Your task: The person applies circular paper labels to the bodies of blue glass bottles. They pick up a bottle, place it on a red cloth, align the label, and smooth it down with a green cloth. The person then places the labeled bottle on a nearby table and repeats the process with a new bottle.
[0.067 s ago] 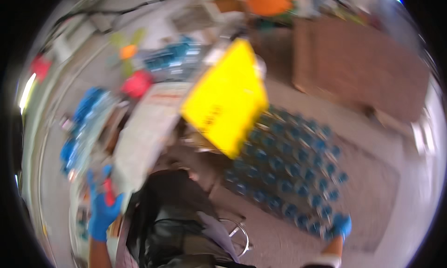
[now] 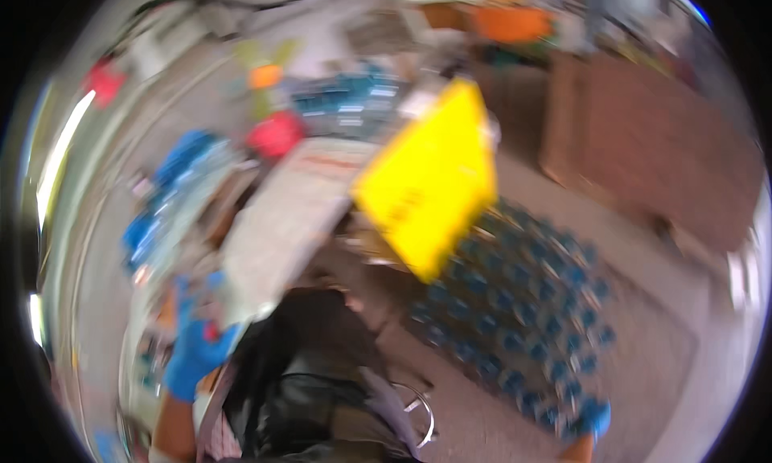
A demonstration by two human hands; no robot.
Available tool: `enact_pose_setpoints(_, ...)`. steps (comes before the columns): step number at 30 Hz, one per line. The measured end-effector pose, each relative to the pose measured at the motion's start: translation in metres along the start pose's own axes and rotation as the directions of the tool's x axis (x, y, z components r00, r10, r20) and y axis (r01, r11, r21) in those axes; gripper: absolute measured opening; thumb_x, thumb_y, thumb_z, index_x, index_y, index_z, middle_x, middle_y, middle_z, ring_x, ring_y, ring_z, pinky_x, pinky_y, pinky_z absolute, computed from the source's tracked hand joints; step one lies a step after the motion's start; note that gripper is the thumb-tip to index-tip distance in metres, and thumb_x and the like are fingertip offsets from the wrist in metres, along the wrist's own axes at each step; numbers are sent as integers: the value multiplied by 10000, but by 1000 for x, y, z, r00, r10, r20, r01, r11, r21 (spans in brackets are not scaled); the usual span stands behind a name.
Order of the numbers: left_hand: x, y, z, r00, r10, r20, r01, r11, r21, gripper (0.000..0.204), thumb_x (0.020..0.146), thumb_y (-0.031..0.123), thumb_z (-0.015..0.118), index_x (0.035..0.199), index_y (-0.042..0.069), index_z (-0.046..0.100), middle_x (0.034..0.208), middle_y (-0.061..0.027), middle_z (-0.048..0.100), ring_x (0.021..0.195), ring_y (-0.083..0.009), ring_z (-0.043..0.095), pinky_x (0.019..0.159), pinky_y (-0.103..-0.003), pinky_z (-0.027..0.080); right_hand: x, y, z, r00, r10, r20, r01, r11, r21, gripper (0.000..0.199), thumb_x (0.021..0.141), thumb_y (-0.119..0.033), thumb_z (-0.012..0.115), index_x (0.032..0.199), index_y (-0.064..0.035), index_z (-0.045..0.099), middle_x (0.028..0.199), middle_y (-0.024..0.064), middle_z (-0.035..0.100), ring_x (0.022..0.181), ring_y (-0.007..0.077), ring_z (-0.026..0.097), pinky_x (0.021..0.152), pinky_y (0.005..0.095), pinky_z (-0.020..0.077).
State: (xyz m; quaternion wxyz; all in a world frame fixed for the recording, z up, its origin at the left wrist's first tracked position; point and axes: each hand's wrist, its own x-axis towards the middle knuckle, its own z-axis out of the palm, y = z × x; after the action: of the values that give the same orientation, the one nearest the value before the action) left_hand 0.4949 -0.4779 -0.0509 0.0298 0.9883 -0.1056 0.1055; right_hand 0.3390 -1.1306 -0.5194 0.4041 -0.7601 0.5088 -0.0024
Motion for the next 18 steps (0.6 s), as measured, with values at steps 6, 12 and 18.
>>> enact_pose_setpoints(6,-26,-38,2,992,127,-26,-124,987,101,571,802,292,605,1320,135,424,1220,-110,504,1171,-246,456,1049,-554,151,-130,-249,33,841,-528,117,494,839,229,406,840,-347,505,1058,-14,583,990,111,607,856,243,543,804,378,435)
enact_pose_setpoints(12,-118,-152,-30,805,-377,-458,427,904,5,88,728,158,615,754,78,641,866,-99,646,766,-287,616,717,-371,492,-287,-428,94,545,-777,314,664,629,404,466,842,-407,482,1046,-1,584,941,113,606,818,236,540,774,364,438)
enact_pose_setpoints(18,-248,-266,-76,294,-737,-608,954,186,235,252,708,321,645,714,69,622,750,-133,572,710,-284,586,617,-401,462,-380,-517,147,378,-808,451,668,576,471,530,845,-467,458,1033,12,585,892,115,606,781,230,536,744,350,440)
